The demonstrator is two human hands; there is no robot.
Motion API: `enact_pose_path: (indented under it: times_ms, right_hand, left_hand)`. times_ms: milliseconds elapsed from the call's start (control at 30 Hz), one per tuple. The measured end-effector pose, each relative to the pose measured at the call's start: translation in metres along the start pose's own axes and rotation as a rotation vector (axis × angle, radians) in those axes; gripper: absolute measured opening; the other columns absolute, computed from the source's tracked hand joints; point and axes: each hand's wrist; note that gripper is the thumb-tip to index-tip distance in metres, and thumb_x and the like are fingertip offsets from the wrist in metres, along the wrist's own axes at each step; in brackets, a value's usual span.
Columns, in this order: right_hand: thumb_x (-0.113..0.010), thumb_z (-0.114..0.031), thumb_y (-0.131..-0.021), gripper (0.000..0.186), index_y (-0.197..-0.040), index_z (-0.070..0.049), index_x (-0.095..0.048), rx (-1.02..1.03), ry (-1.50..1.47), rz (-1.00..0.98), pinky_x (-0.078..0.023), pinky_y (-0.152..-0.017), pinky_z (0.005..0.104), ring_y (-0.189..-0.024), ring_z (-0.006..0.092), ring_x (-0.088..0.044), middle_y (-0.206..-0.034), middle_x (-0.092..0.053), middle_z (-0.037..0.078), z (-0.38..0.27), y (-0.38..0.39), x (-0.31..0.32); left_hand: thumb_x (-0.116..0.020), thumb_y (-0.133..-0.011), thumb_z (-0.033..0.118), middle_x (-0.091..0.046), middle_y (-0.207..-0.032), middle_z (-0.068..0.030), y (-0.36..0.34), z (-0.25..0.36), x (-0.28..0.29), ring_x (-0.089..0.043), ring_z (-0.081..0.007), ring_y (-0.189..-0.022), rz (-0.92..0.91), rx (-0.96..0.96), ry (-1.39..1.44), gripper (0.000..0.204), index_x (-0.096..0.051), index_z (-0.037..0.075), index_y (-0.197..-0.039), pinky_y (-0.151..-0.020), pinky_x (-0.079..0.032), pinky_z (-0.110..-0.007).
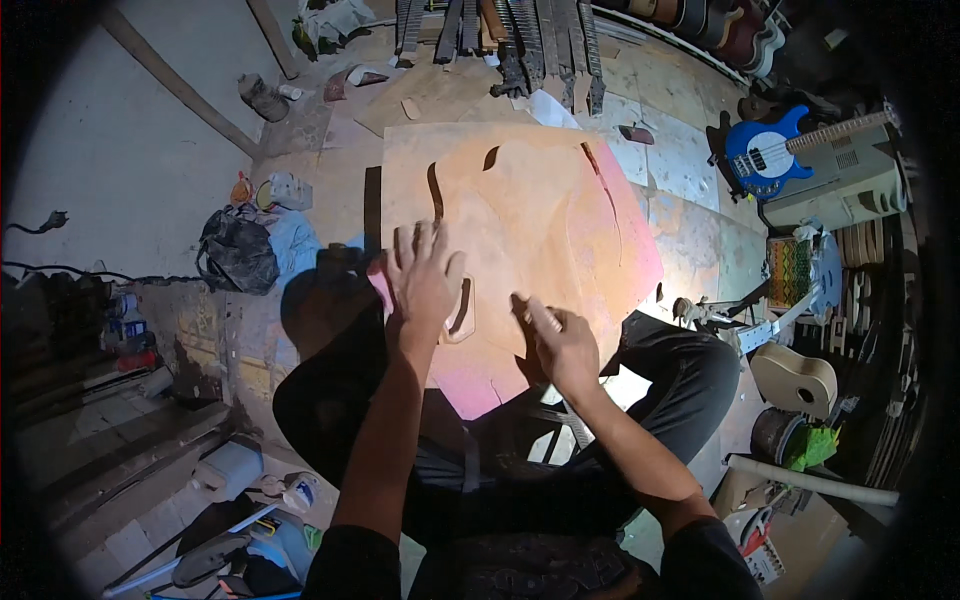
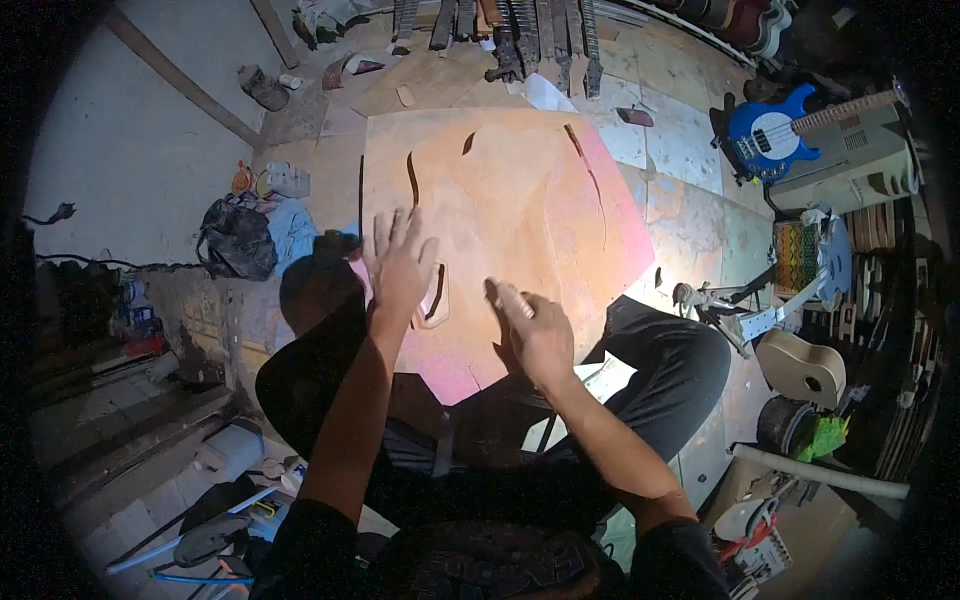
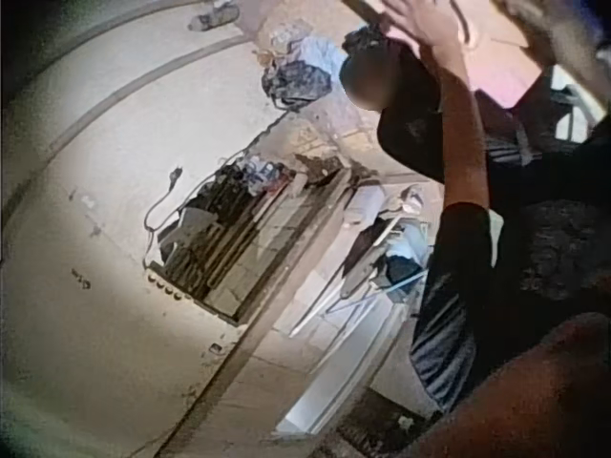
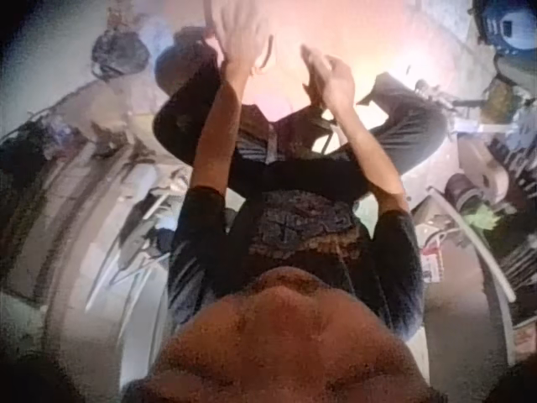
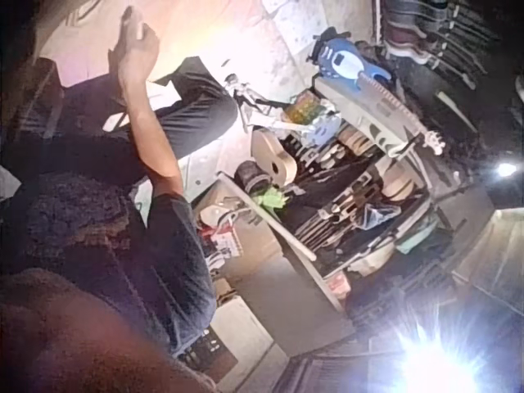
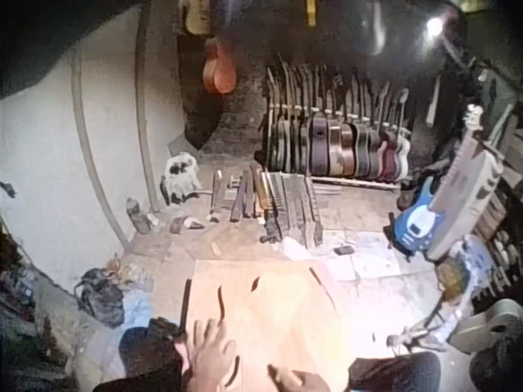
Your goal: The person sands a wooden guitar body with a sanding block, wiping the dust away by hand and turning the body over to sand the edges.
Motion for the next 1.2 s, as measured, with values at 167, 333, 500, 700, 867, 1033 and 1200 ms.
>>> enact_pose_path:
  times_ms: [167, 333, 500, 700, 867, 1033, 1200]
  right_hand:
    - [-0.070, -0.018, -0.097, 0.059, -0.154, -0.029, -0.059, 0.348, 0.208, 0.075, -0.057, -0.079, 0.0500, -0.097, 0.0402, -0.069, -0.115, -0.071, 0.022, 0.005, -0.054, 0.001]
    - [-0.066, -0.017, -0.099, 0.057, -0.153, -0.033, -0.059, 0.028, 0.233, 0.224, -0.057, -0.075, 0.0516, -0.090, 0.0418, -0.069, -0.108, -0.070, 0.025, 0.027, -0.181, 0.004]
    - [-0.072, -0.012, -0.092, 0.067, -0.153, -0.039, -0.062, 0.373, 0.205, -0.080, -0.060, -0.075, 0.0478, -0.090, 0.0365, -0.072, -0.107, -0.072, 0.025, -0.014, -0.047, -0.008]
    - [-0.068, -0.015, -0.097, 0.057, -0.153, -0.024, -0.060, 0.040, 0.272, 0.176, -0.058, -0.071, 0.0503, -0.088, 0.0411, -0.069, -0.108, -0.070, 0.025, 0.014, -0.194, 0.002]
    - [-0.073, -0.010, -0.091, 0.065, -0.150, -0.037, -0.065, 0.282, 0.113, -0.075, -0.060, -0.077, 0.0477, -0.095, 0.0378, -0.072, -0.107, -0.072, 0.024, -0.008, -0.049, -0.018]
    - [-0.069, -0.013, -0.096, 0.061, -0.154, -0.029, -0.059, 0.131, 0.287, 0.176, -0.058, -0.075, 0.0480, -0.086, 0.0405, -0.070, -0.107, -0.070, 0.024, 0.007, -0.143, -0.003]
    - [-0.073, -0.014, -0.094, 0.060, -0.151, -0.027, -0.064, 0.213, 0.309, 0.154, -0.057, -0.076, 0.0478, -0.090, 0.0369, -0.069, -0.108, -0.070, 0.024, -0.011, -0.102, -0.003]
  left_hand:
    - [-0.064, -0.102, 0.036, -0.070, -0.137, -0.0065, -0.004, -0.006, -0.012, -0.060, -0.0282, -0.129, 0.062, 0.095, 0.115, 0.052, -0.062, 0.018, -0.152, -0.109, -0.043, -0.047]
    - [-0.064, -0.102, 0.035, -0.071, -0.130, -0.0056, -0.008, 0.009, -0.014, -0.062, -0.0280, -0.119, 0.003, 0.126, 0.138, 0.051, -0.063, 0.020, -0.151, -0.101, -0.046, -0.047]
    - [-0.065, -0.101, 0.037, -0.070, -0.130, -0.0059, -0.003, -0.003, -0.015, -0.062, -0.0293, -0.120, -0.054, 0.151, 0.086, 0.056, -0.059, 0.023, -0.155, -0.098, -0.048, -0.049]
    - [-0.063, -0.102, 0.044, -0.068, -0.133, -0.0095, -0.008, 0.002, -0.010, -0.062, -0.0305, -0.120, -0.082, 0.140, 0.158, 0.062, -0.055, 0.022, -0.158, -0.097, -0.049, -0.049]
    - [-0.063, -0.102, 0.046, -0.068, -0.134, -0.0093, -0.008, 0.000, -0.012, -0.062, -0.0305, -0.120, -0.120, 0.168, 0.120, 0.062, -0.055, 0.023, -0.159, -0.096, -0.049, -0.049]
    - [-0.067, -0.099, 0.042, -0.068, -0.132, -0.0059, -0.006, 0.001, -0.013, -0.060, -0.0289, -0.122, -0.111, 0.167, 0.120, 0.065, -0.054, 0.021, -0.159, -0.100, -0.046, -0.048]
    - [-0.067, -0.100, 0.042, -0.068, -0.132, -0.0057, -0.004, -0.003, -0.012, -0.060, -0.0292, -0.121, -0.152, 0.199, 0.095, 0.065, -0.052, 0.022, -0.160, -0.099, -0.046, -0.049]
Point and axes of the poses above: each hand's wrist, its own y-axis away from the middle knuckle, its own x-axis out of the back of the hand, z = x × y
